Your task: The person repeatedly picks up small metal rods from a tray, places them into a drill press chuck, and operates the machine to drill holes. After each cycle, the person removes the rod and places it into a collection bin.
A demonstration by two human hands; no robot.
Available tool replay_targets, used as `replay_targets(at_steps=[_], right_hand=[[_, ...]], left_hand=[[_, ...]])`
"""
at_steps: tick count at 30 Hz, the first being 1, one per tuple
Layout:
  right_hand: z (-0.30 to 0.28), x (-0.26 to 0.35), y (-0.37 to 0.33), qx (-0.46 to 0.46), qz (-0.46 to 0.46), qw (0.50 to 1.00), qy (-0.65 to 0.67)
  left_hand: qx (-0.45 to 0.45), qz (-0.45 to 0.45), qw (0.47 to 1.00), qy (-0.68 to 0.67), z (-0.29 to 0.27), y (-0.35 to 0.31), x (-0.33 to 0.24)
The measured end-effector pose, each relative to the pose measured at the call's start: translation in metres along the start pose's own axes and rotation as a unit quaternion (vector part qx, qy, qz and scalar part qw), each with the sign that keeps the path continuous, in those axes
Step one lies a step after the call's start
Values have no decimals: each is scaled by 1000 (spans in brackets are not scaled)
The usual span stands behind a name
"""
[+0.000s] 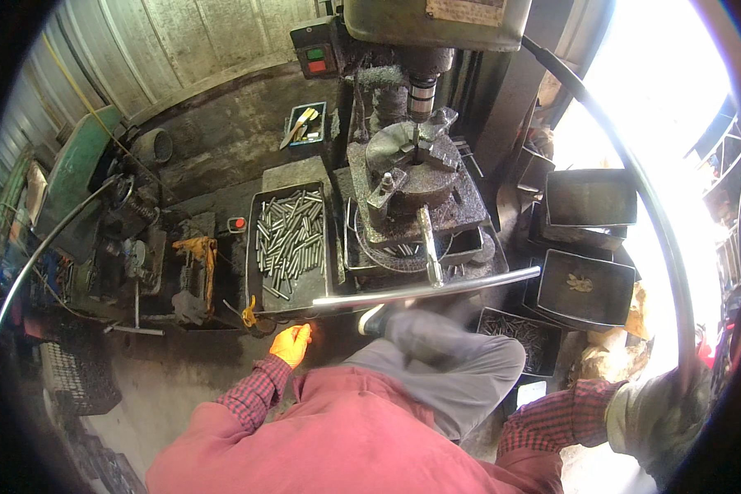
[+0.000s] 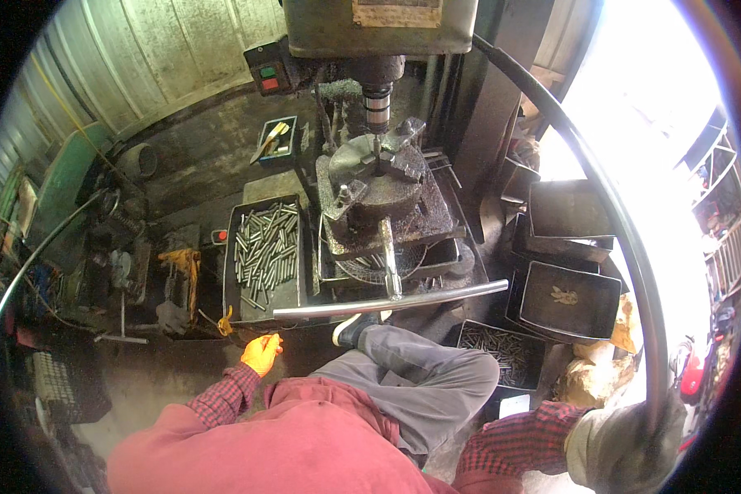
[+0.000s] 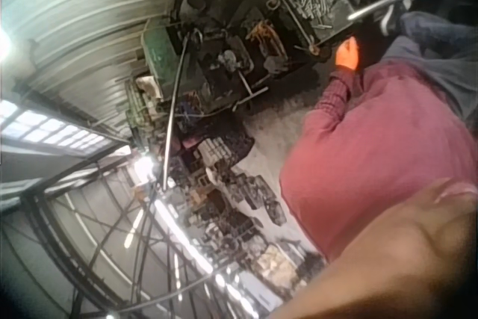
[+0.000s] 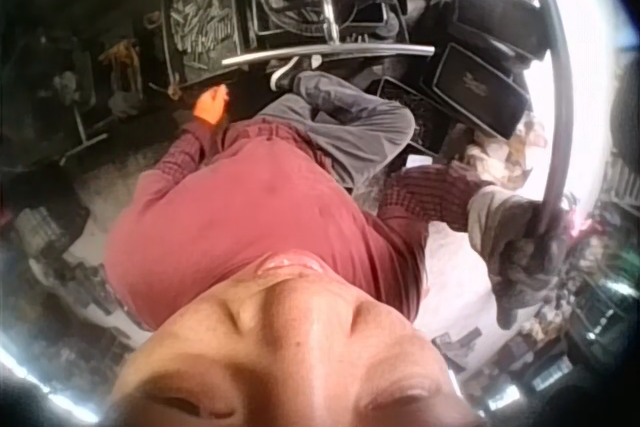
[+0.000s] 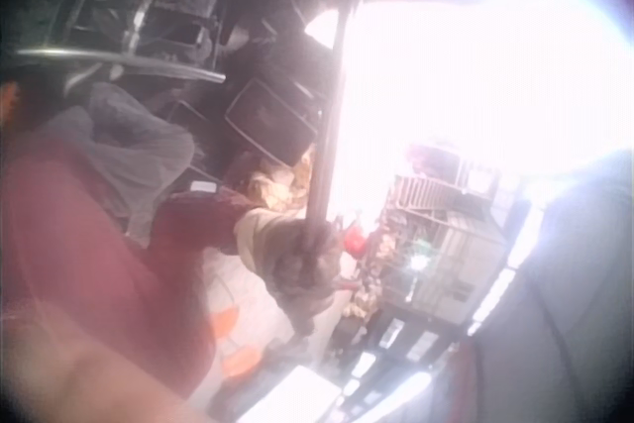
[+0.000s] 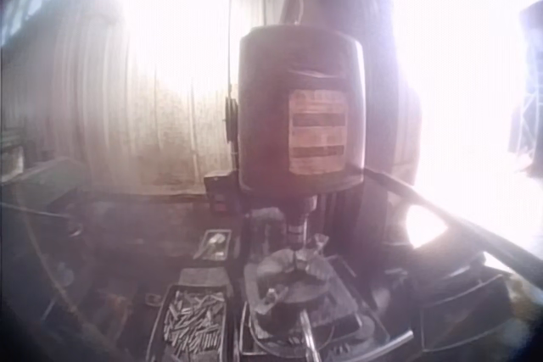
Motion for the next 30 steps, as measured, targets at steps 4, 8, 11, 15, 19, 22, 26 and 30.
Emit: replay_targets(at_steps=[4,8,11,15,19,22,26,30], right_hand=[[-2,2,-11,19,4,1000,-8],[-6,4,-20,33,7,999,-15],[-9,5,-24,40,6,999,-24],[-14,6,-28,48,7,998,-28],[-18,5,-32,54,5,998,-32],[-21,4,-36,59,4,998,-29],[-25,5,-39,63,0,998,-27],[-30,4,-41,68,-1,997,-18]], left_hand=[[14,-10,1000,15,4,-2,-3],[14,-20,999,35,10,1,-8],[21,-16,999,27,10,1,-14],[24,-11,999,36,7,-3,-24],[18,-13,999,41,4,-7,-27],[13,-17,999,40,4,-7,-23],[7,-30,998,46,2,-8,-16],[3,-18,999,40,1,-9,-16]])
Point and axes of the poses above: each hand's wrist, its own y-axis towards the middle knuckle, its own z-axis out of the palm, x = y × z, the point moved 1 cm from there along y, towards the middle knuckle, and after that the axes turned 9 degrees about x, right-handed, at the moved point
